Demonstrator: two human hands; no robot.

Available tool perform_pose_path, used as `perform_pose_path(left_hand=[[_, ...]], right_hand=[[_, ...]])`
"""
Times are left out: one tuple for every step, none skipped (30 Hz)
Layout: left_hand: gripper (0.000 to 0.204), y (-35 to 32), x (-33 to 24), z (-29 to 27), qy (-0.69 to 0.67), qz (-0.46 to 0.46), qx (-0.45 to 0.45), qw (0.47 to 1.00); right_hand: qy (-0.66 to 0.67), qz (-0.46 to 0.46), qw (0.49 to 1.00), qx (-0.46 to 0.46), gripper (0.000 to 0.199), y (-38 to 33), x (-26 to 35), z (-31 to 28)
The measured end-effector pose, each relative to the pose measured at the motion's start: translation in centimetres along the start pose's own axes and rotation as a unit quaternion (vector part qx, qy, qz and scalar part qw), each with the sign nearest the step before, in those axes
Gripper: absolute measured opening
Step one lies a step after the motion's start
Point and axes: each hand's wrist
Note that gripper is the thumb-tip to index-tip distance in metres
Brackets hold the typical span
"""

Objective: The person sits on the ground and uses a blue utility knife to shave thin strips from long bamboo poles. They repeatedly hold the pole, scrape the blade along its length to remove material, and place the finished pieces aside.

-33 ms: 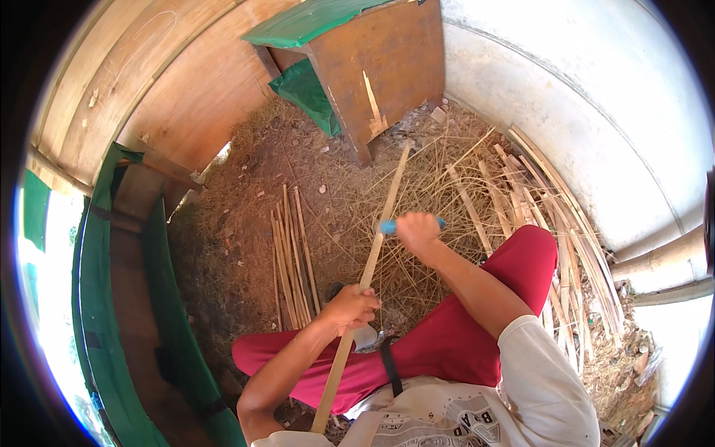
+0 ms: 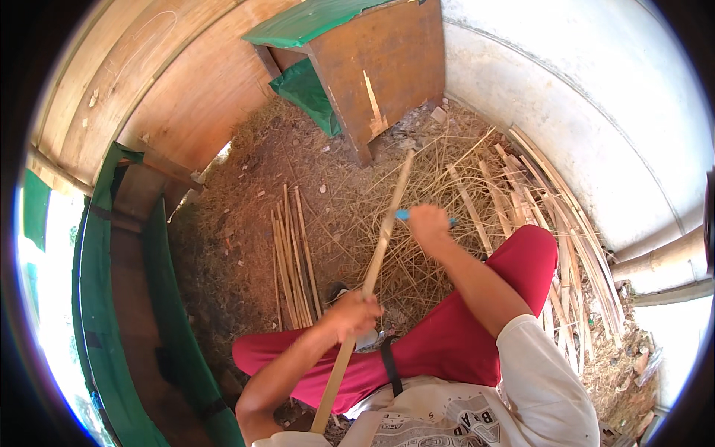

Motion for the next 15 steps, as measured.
perform_pose_path(left_hand=[[0.017,-1.3,-0.1,0.7,0.033,-0.007,-0.006,0.999],[0.02,-2.1,1.9,0.9,0.183,0.154,-0.055,0.969],[0.024,-1.9,4.7,-0.4,0.201,0.168,-0.07,0.962],[0.028,-1.9,5.5,-1.6,0.214,0.188,-0.086,0.955],[0.029,-2.4,6.1,-3.1,0.162,0.14,-0.085,0.973],[0.031,-3.2,5.6,-3.7,0.103,0.095,-0.077,0.987],[0.033,-3.6,5.2,-3.7,0.041,0.051,-0.066,0.996],[0.033,-3.4,4.8,-3.6,0.021,0.055,-0.058,0.997],[0.032,-3.1,4.2,-3.4,0.004,0.06,-0.047,0.997],[0.032,-3.0,3.8,-3.4,-0.015,0.065,-0.039,0.997],[0.031,-2.6,4.0,-3.2,-0.029,0.064,-0.029,0.997],[0.031,-2.1,3.4,-2.8,-0.03,0.074,-0.024,0.997],[0.031,-1.6,2.9,-2.3,-0.032,0.08,-0.021,0.996],[0.032,-1.2,2.4,-1.9,-0.036,0.086,-0.019,0.995],[0.033,-0.9,2.1,-1.6,-0.007,0.082,-0.032,0.996]], right_hand=[[-0.019,0.001,0.998,-0.053,0.012,1.2,-3.4,0.4],[-0.031,0.005,0.994,-0.108,0.013,2.6,-6.6,1.0],[-0.018,0.007,0.99,-0.138,0.012,2.9,-6.3,0.7],[-0.013,0.006,0.985,-0.171,0.012,2.9,-5.7,-0.6],[0.026,0.003,0.989,-0.147,0.011,2.3,-4.4,-1.1],[0.056,0.003,0.991,-0.122,0.011,1.2,-3.3,-1.9],[0.083,0.002,0.992,-0.095,0.011,0.1,-2.5,-2.1],[0.085,-0.024,0.993,-0.078,0.011,-0.4,-1.4,-1.7],[0.087,-0.047,0.993,-0.062,0.012,-1.2,-0.4,-1.3],[0.11,-0.112,0.984,-0.08,0.013,-2.7,0.8,-1.3],[0.1,-0.136,0.985,-0.034,0.013,-4.2,2.5,-2.1],[0.079,-0.153,0.985,-0.032,0.014,-5.0,3.0,-1.8],[0.049,-0.153,0.987,-0.016,0.013,-5.6,3.6,-1.9],[0.04,-0.165,0.984,-0.046,0.012,-5.9,3.5,-1.5],[0.035,-0.18,0.98,-0.075,0.011,-6.0,3.4,-1.2]])
Point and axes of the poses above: each hand's wrist, its own y-axis towards the middle knuckle, its own z-axis out of the palm, x = y × z, and after that the axes turned 3 degrees about y, right-handed
